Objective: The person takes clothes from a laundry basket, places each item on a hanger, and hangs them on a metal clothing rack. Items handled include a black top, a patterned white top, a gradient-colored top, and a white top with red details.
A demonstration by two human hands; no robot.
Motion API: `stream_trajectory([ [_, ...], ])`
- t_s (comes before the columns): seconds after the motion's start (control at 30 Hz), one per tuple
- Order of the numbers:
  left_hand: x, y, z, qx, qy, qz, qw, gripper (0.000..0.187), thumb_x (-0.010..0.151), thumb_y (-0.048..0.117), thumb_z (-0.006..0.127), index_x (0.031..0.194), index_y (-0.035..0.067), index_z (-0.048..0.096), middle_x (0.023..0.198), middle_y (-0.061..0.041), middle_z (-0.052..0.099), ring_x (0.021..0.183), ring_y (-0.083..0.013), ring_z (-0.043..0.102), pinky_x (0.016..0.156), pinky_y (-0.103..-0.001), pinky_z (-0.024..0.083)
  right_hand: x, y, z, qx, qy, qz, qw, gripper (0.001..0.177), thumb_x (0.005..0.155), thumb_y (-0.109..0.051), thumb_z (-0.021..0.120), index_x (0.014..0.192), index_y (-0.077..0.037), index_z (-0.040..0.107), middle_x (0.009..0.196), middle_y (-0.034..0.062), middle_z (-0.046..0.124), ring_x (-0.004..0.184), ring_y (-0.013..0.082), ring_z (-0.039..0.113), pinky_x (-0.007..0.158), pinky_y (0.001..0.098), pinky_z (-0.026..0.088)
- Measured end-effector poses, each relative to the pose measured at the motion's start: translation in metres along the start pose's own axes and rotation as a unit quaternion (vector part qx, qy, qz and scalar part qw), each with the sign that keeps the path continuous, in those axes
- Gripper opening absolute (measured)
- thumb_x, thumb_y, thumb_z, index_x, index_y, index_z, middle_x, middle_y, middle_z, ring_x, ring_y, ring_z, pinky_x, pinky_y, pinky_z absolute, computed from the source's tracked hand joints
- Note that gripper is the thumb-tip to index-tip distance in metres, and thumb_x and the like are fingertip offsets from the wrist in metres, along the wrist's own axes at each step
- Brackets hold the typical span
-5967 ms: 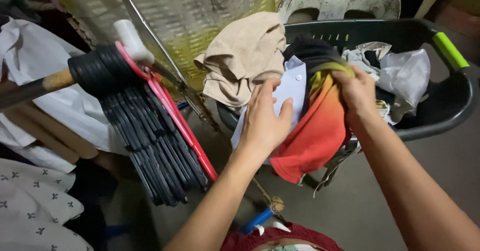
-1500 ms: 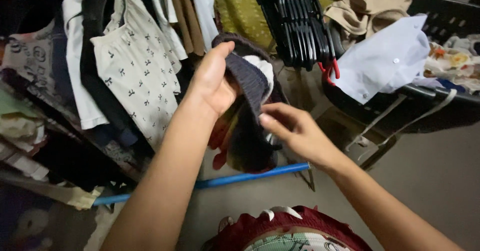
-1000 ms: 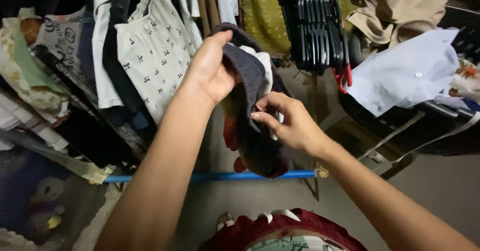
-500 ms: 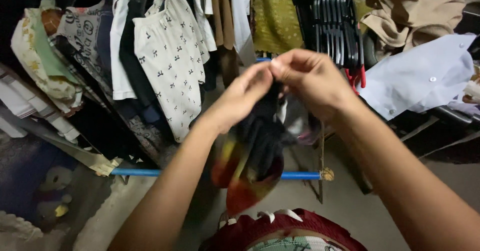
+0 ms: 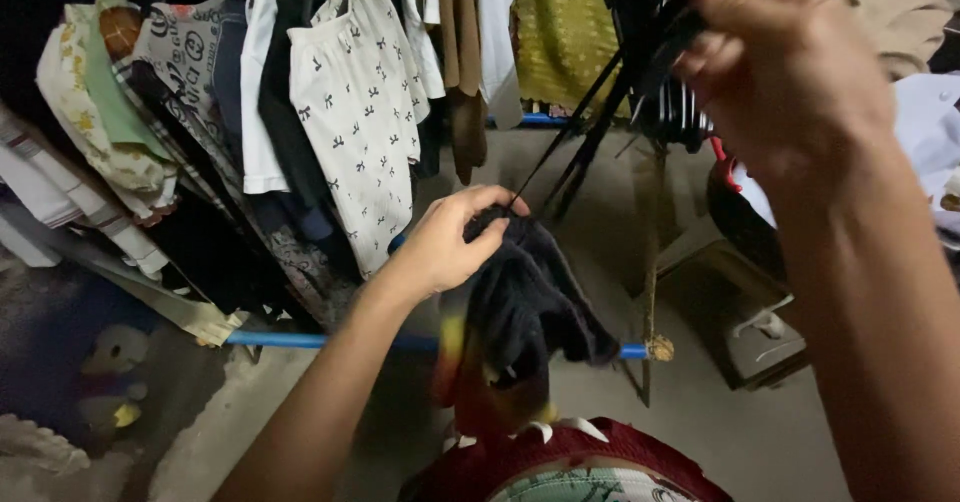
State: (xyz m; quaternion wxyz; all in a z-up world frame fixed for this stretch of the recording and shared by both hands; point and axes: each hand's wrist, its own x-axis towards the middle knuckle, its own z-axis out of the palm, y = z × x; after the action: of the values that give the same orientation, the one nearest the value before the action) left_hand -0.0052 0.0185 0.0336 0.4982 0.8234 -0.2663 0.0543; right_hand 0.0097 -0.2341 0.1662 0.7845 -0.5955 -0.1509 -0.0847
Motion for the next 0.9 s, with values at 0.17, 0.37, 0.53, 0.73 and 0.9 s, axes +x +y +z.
stream_trajectory([
  [0.17, 0.001, -0.013, -0.01, 0.019, 0.002, 0.069, 0.997, 0.027, 0.082, 0.002, 0.057, 0.107, 0.003, 0.066, 0.103, -0.008, 0.072, 0.085, -0.0205, 0.066, 0.079, -0.03, 0.052, 0.002, -0.001, -0.008, 0.056, 0.043, -0.028, 0.997, 0.016, 0.099, 0.005, 0.057, 0.098, -0.01, 0.062, 0.083, -0.0032, 0.057, 0.063, 0.0023, 0.051, 0.063, 0.016, 0.043],
  [0.37, 0.019, -0.013, -0.01, 0.038, 0.006, 0.148, 0.988, 0.021, 0.088, 0.012, 0.062, 0.104, 0.0, 0.068, 0.114, -0.011, 0.066, 0.102, -0.026, 0.063, 0.09, -0.033, 0.049, 0.01, 0.001, 0.019, 0.088, 0.002, -0.019, 0.996, 0.019, 0.095, 0.011, 0.055, 0.091, -0.007, 0.057, 0.083, -0.0005, 0.053, 0.066, 0.0044, 0.048, 0.059, 0.0156, 0.037],
  [0.53, 0.035, 0.014, 0.002, -0.032, -0.041, 0.102, 0.993, 0.03, 0.09, 0.02, 0.064, 0.112, 0.001, 0.067, 0.11, -0.01, 0.074, 0.092, -0.0206, 0.07, 0.085, -0.031, 0.053, 0.026, 0.0, 0.045, -0.006, -0.002, -0.026, 1.0, 0.006, 0.096, -0.008, 0.068, 0.092, -0.004, 0.065, 0.085, 0.0021, 0.06, 0.07, 0.0045, 0.053, 0.081, 0.0181, 0.054],
  [0.73, 0.052, 0.006, 0.009, -0.134, -0.017, 0.027, 0.99, 0.022, 0.093, 0.014, 0.06, 0.088, 0.001, 0.077, 0.077, 0.001, 0.075, 0.057, -0.0044, 0.049, 0.054, -0.017, 0.04, 0.03, 0.017, 0.041, -0.013, -0.114, -0.055, 0.992, 0.011, 0.097, -0.001, 0.059, 0.088, -0.006, 0.06, 0.081, -0.0006, 0.056, 0.072, 0.0054, 0.057, 0.109, 0.0306, 0.058],
  [0.9, 0.064, -0.008, 0.012, -0.305, -0.035, 0.033, 0.951, 0.019, 0.099, 0.013, 0.056, 0.096, -0.002, 0.068, 0.087, -0.01, 0.074, 0.078, -0.0122, 0.069, 0.073, -0.021, 0.056, 0.023, 0.101, -0.003, -0.102, -0.038, 0.004, 0.994, 0.026, 0.106, -0.029, 0.046, 0.087, -0.013, 0.053, 0.073, 0.0007, 0.053, 0.07, 0.0131, 0.058, 0.066, 0.026, 0.045],
])
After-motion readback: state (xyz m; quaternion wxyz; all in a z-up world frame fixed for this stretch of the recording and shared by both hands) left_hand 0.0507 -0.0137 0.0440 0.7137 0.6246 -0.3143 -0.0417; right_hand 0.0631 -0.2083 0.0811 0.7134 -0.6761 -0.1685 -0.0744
